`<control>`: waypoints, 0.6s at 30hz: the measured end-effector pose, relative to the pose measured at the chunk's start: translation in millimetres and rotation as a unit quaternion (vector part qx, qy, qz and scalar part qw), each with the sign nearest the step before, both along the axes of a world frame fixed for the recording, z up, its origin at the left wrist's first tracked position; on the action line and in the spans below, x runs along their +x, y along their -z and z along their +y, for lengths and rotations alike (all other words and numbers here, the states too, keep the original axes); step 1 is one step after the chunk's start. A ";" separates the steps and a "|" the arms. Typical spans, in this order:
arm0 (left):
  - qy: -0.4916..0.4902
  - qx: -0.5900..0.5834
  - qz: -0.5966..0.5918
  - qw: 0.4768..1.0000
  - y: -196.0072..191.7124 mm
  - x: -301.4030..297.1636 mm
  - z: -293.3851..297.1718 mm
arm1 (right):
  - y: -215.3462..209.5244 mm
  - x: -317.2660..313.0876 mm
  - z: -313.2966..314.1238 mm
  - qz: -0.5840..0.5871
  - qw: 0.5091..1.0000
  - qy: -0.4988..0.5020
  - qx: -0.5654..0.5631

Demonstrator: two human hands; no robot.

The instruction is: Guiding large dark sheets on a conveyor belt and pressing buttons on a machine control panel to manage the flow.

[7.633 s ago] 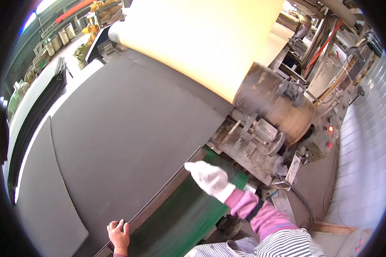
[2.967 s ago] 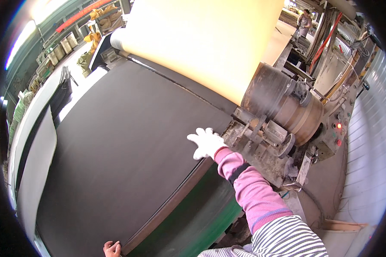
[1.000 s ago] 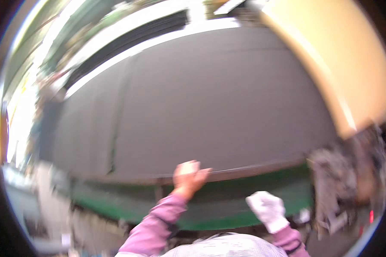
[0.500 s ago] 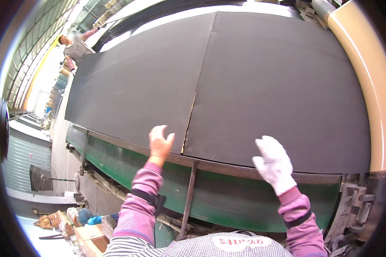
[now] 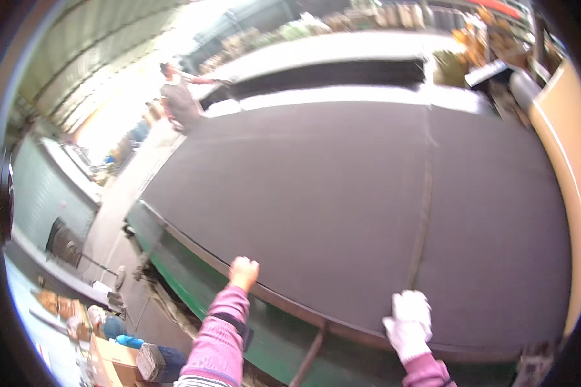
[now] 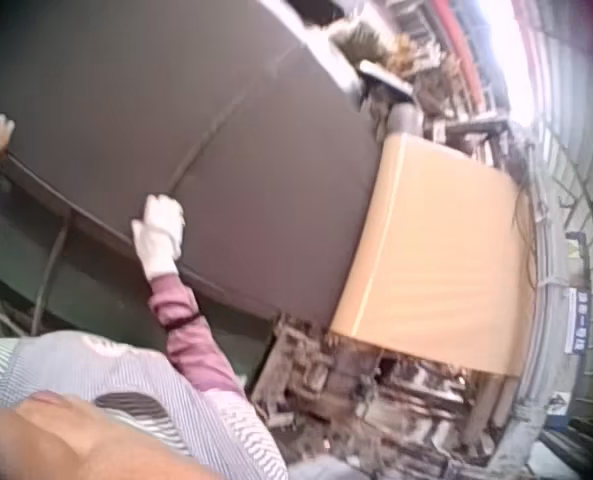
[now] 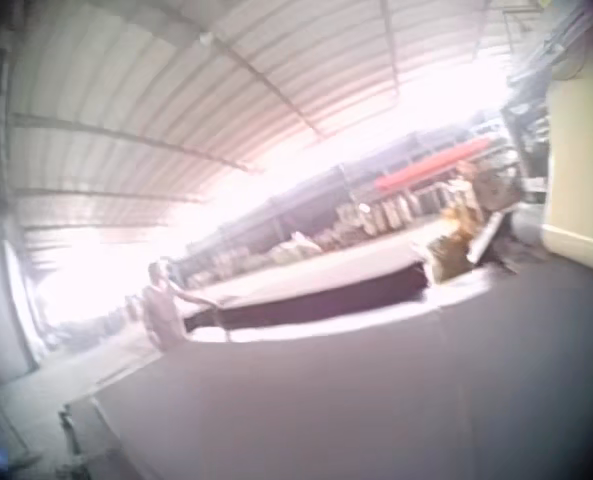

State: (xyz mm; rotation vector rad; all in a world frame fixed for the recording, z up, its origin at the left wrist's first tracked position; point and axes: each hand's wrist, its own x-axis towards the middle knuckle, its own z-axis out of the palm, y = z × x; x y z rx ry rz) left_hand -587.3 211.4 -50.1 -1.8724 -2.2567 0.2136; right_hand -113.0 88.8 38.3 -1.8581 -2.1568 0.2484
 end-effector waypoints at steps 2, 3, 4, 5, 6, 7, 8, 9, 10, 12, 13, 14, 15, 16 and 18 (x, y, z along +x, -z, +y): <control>-0.079 -0.037 -0.152 0.985 0.4 4.5 -0.8 | 14.1 27.5 -23.5 0.001 0.999 0.036 0.017; -0.082 -0.037 -0.190 0.978 -4.1 6.5 -7.5 | 22.4 43.1 -30.7 0.005 0.999 0.033 0.031; -0.041 -0.034 -0.199 0.979 -16.2 14.5 -11.5 | 25.9 58.4 -33.8 0.010 0.999 0.034 0.021; -0.025 -0.034 -0.209 0.977 -25.2 21.6 -14.9 | 31.5 72.8 -35.2 0.016 0.999 0.033 0.009; 0.002 -0.034 -0.220 0.975 -32.6 35.3 -18.3 | 42.0 91.5 -37.9 0.015 0.999 0.030 0.029; 0.046 -0.009 -0.203 0.978 -28.3 37.4 -27.2 | 51.6 108.3 -39.3 0.018 0.998 0.021 0.052; 0.056 -0.035 -0.210 0.975 -37.1 57.4 -30.9 | 63.7 130.3 -44.1 0.011 0.999 0.041 0.027; 0.075 -0.062 -0.200 0.975 -32.7 61.1 -35.3 | 72.3 146.6 -43.6 0.010 0.999 0.052 0.007; 0.100 -0.059 -0.205 0.972 -30.5 73.9 -39.8 | 74.4 163.7 -44.7 -0.002 0.999 0.050 -0.019; 0.135 -0.080 -0.202 0.967 -23.0 93.5 -44.8 | 82.9 192.6 -49.9 -0.022 0.996 0.068 -0.045; 0.149 -0.089 -0.195 0.965 -24.1 107.4 -50.1 | 95.9 208.5 -53.3 -0.031 0.994 0.090 -0.049; 0.161 -0.108 -0.201 0.960 -30.0 125.4 -56.1 | 109.1 230.0 -63.6 -0.029 0.991 0.115 -0.068; 0.170 -0.107 -0.200 0.959 -32.7 136.9 -63.6 | 108.0 233.4 -64.3 -0.025 0.991 0.112 -0.064; 0.178 -0.112 -0.204 0.956 -34.4 146.6 -70.9 | 94.4 222.1 -66.1 -0.034 0.979 0.174 -0.100; 0.206 -0.128 -0.208 0.948 -36.9 166.9 -84.1 | 32.4 189.0 -73.8 -0.025 0.947 0.265 -0.182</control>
